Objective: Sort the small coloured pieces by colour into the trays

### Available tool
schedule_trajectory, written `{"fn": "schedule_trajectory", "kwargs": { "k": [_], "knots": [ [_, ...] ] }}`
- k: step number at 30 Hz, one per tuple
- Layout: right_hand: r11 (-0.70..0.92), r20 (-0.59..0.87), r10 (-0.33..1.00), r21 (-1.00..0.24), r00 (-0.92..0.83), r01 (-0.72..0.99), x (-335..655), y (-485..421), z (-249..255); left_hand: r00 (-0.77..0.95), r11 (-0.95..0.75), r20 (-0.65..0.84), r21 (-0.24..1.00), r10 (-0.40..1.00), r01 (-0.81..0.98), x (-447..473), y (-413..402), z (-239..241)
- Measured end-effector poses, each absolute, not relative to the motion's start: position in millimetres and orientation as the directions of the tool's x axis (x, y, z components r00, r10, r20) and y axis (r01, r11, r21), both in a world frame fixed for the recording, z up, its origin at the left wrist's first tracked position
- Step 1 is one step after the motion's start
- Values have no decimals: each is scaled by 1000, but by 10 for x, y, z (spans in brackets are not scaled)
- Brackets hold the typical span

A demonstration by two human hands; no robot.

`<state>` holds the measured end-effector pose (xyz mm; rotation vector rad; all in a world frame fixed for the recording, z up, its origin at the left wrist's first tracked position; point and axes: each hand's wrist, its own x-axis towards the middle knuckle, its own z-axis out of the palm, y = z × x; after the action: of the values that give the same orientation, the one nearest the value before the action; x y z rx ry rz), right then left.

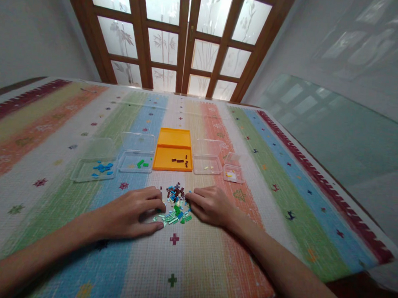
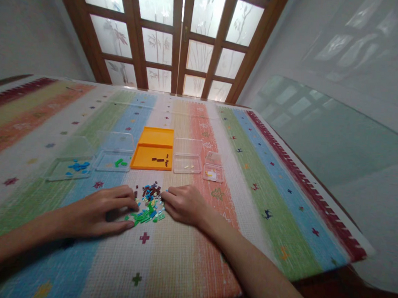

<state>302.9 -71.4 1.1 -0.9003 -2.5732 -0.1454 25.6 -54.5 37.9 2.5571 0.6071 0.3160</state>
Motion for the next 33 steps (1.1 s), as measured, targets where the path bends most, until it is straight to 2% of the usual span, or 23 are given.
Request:
{"fn": "schedule_trajectory", "kwargs": {
  "k": [9,23,28,33],
  "knots": [
    [787,394,581,-47,-712,615,3034,-714,15,869,-798,159,498,468,339,264,-588,285],
    [788,395,582,-58,-711,613,3035,-716,24,865,-734,139,602,482,313,274,-578,320],
    [788,407,579,-56,-707,614,3025,-715,29,871,-735,116,597,477,322,280,-586,317],
    [783,398,587,-57,-705,620,3024,-718,22,875,-751,157,596,459,286,278,-559,350]
  ]
}}
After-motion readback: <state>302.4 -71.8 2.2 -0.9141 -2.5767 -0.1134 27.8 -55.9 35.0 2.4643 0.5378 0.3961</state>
